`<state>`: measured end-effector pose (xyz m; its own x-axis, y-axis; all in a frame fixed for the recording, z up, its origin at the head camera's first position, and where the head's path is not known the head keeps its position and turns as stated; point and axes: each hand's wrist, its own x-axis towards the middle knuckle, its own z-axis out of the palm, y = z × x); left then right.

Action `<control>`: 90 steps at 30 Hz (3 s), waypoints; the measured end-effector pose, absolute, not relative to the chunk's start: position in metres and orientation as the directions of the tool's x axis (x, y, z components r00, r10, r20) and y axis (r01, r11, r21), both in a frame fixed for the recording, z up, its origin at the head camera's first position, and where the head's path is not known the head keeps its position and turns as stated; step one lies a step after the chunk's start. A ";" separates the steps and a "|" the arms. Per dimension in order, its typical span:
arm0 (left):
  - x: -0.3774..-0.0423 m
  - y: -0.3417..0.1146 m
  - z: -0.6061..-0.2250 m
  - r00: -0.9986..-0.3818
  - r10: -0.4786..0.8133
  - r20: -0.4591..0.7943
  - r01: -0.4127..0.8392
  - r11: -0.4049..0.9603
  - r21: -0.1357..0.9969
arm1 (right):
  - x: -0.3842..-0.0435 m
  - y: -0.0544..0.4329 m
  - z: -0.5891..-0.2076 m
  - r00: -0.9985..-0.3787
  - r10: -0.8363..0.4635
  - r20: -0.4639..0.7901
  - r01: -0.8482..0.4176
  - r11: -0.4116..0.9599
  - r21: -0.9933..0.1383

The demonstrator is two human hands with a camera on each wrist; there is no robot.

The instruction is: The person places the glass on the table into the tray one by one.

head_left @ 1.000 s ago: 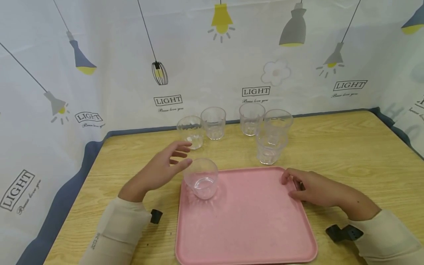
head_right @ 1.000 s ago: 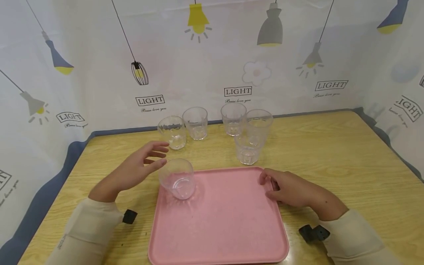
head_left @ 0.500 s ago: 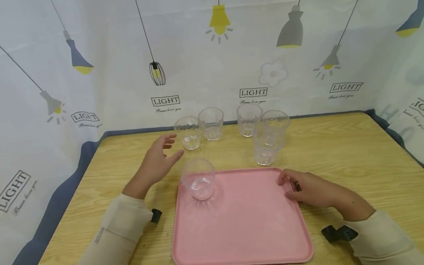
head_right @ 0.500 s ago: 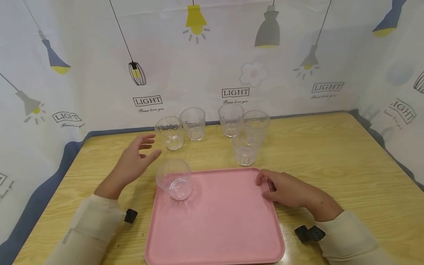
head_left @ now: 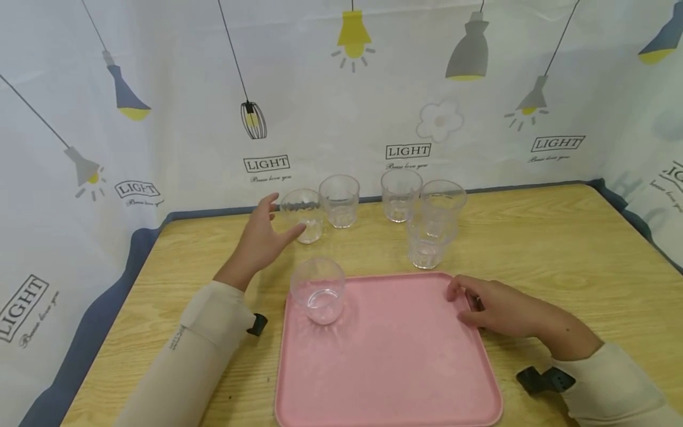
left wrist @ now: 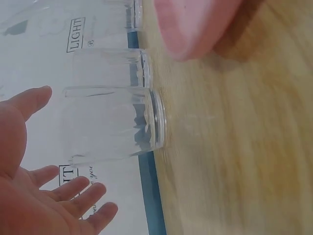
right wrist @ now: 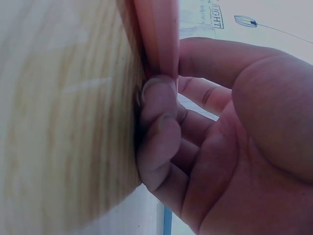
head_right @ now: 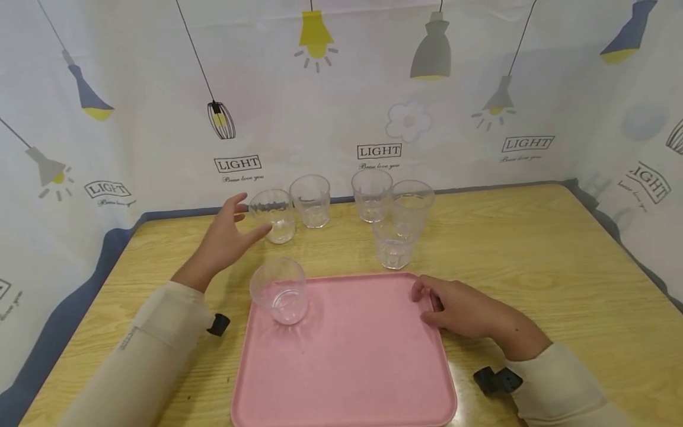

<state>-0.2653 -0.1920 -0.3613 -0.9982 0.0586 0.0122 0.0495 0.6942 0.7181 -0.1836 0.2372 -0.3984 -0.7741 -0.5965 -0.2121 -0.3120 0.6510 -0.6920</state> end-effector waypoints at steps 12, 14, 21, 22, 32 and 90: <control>-0.286 -0.179 -0.367 -0.998 0.057 0.011 0.044 0.625 0.779 | -0.182 0.235 -0.401 -0.774 -0.599 -0.203 -0.323 0.651 -0.687; -0.289 -0.178 -0.369 -0.998 0.063 0.013 0.049 0.624 0.780 | -0.182 0.235 -0.401 -0.775 -0.598 -0.205 -0.321 0.651 -0.688; -0.294 -0.176 -0.373 -0.998 0.060 0.025 0.056 0.607 0.792 | -0.182 0.235 -0.400 -0.776 -0.592 -0.216 -0.310 0.657 -0.688; -0.294 -0.175 -0.373 -0.998 0.058 0.028 0.057 0.607 0.793 | -0.182 0.236 -0.400 -0.776 -0.593 -0.216 -0.310 0.656 -0.688; -0.295 -0.174 -0.368 -0.999 0.040 0.017 0.038 0.612 0.790 | -0.183 0.236 -0.398 -0.776 -0.593 -0.213 -0.312 0.656 -0.688; -0.169 -0.246 -0.336 -0.990 0.069 0.127 0.141 0.648 0.748 | -0.184 0.236 -0.399 -0.781 -0.588 -0.213 -0.318 0.667 -0.674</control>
